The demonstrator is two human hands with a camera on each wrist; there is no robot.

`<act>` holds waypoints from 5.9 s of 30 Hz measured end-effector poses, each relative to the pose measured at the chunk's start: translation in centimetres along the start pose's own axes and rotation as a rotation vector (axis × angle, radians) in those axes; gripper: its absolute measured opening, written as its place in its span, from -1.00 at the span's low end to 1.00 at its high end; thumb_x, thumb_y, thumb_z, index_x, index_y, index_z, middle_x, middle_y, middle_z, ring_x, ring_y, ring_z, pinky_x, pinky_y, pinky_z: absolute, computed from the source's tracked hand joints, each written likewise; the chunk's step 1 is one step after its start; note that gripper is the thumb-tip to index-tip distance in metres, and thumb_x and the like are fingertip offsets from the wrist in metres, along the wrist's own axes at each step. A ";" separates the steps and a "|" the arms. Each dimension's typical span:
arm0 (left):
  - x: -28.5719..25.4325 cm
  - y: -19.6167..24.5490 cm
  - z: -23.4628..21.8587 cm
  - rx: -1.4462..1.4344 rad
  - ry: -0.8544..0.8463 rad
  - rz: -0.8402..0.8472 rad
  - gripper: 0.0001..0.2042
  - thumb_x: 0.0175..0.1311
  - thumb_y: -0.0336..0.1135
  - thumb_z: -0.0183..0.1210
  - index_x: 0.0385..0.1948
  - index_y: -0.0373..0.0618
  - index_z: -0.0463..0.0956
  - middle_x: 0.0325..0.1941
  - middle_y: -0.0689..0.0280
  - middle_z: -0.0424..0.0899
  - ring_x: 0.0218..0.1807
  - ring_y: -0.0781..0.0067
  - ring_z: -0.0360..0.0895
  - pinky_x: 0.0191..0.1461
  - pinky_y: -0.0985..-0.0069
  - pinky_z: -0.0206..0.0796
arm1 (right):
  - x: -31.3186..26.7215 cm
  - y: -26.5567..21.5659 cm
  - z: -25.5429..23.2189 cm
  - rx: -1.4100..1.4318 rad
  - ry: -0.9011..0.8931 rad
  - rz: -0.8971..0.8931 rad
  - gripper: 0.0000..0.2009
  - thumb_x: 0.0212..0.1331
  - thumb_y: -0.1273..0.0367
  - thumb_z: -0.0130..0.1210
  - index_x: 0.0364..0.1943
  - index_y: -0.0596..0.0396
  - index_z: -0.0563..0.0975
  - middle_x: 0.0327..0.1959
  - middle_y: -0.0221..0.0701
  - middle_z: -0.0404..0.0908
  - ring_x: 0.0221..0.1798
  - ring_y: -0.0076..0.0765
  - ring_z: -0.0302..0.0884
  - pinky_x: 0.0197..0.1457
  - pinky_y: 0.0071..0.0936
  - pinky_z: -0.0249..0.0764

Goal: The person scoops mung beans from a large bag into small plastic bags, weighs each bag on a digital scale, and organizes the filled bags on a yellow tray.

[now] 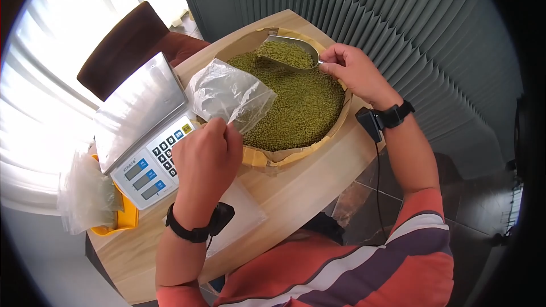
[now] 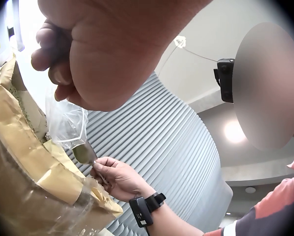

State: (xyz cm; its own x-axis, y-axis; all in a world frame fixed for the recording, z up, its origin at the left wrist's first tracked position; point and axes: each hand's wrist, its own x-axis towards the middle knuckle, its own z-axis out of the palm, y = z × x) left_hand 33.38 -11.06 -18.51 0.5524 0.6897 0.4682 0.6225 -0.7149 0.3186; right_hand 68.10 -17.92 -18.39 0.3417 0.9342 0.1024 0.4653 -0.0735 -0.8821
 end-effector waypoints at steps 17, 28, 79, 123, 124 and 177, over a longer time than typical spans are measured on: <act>3.2 3.1 2.4 -0.101 0.032 0.100 -0.73 0.44 -0.30 0.25 -0.53 -0.17 0.53 -0.57 0.03 0.64 -0.47 -0.15 0.65 -0.33 0.02 0.46 | -7.3 -4.7 -1.1 -0.113 -0.121 -0.089 -0.87 0.47 0.45 0.27 -0.07 0.28 0.66 -0.24 -0.42 0.73 -0.16 -0.52 0.62 0.01 -0.48 0.57; 1.9 3.6 2.3 -0.343 -0.103 0.144 -0.80 0.41 -0.36 0.27 -0.46 -0.18 0.52 -0.52 0.01 0.64 -0.43 -0.23 0.62 -0.30 -0.02 0.46 | -5.9 -6.7 2.7 -0.569 -0.027 -0.410 -0.88 0.34 0.46 0.24 -0.14 0.24 0.67 -0.20 -0.12 0.77 -0.09 0.09 0.73 -0.04 -0.14 0.63; 0.8 1.7 2.8 -0.302 -0.122 -0.071 -0.65 0.50 -0.23 0.27 -0.51 -0.25 0.49 -0.56 -0.02 0.54 -0.46 -0.22 0.53 -0.31 0.03 0.35 | -5.5 -1.3 -2.3 0.035 0.111 -0.040 -0.83 0.49 0.48 0.28 0.05 0.24 0.70 -0.12 -0.48 0.77 -0.06 -0.61 0.66 0.08 -0.54 0.59; 0.9 2.0 2.1 -0.259 -0.158 -0.125 -0.65 0.49 -0.23 0.27 -0.48 -0.31 0.52 -0.60 0.04 0.51 -0.56 0.08 0.40 -0.35 0.14 0.32 | -4.4 -3.6 6.1 -0.843 -0.044 -0.800 -0.80 0.16 0.51 0.30 -0.15 -0.02 0.77 -0.14 -0.26 0.74 0.02 -0.05 0.74 0.06 -0.07 0.62; 1.1 1.9 1.8 -0.259 -0.156 -0.119 -0.65 0.49 -0.23 0.27 -0.48 -0.31 0.52 -0.60 0.04 0.51 -0.56 0.08 0.40 -0.35 0.14 0.32 | -3.7 -3.5 6.5 -0.845 -0.038 -0.801 -0.80 0.16 0.51 0.30 -0.15 -0.02 0.77 -0.14 -0.26 0.74 0.02 -0.05 0.74 0.06 -0.07 0.62; 8.2 -20.8 -21.6 0.293 0.037 -0.265 -0.68 0.64 -0.11 0.23 -0.07 -0.22 0.76 -0.30 0.13 0.82 -0.32 0.31 0.78 -0.10 0.34 0.63 | 8.9 -26.9 23.9 -0.551 -0.044 -0.963 -0.79 0.26 0.28 0.39 -0.32 0.18 0.76 -0.24 -0.02 0.80 -0.11 0.17 0.77 0.02 0.02 0.65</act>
State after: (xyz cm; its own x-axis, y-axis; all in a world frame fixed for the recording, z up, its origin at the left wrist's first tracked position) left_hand 12.98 7.01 -3.52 0.3341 0.8377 0.4321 0.8757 -0.4454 0.1865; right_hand 39.08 0.73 -4.72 -0.3823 0.6953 0.6087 0.8239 0.5547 -0.1162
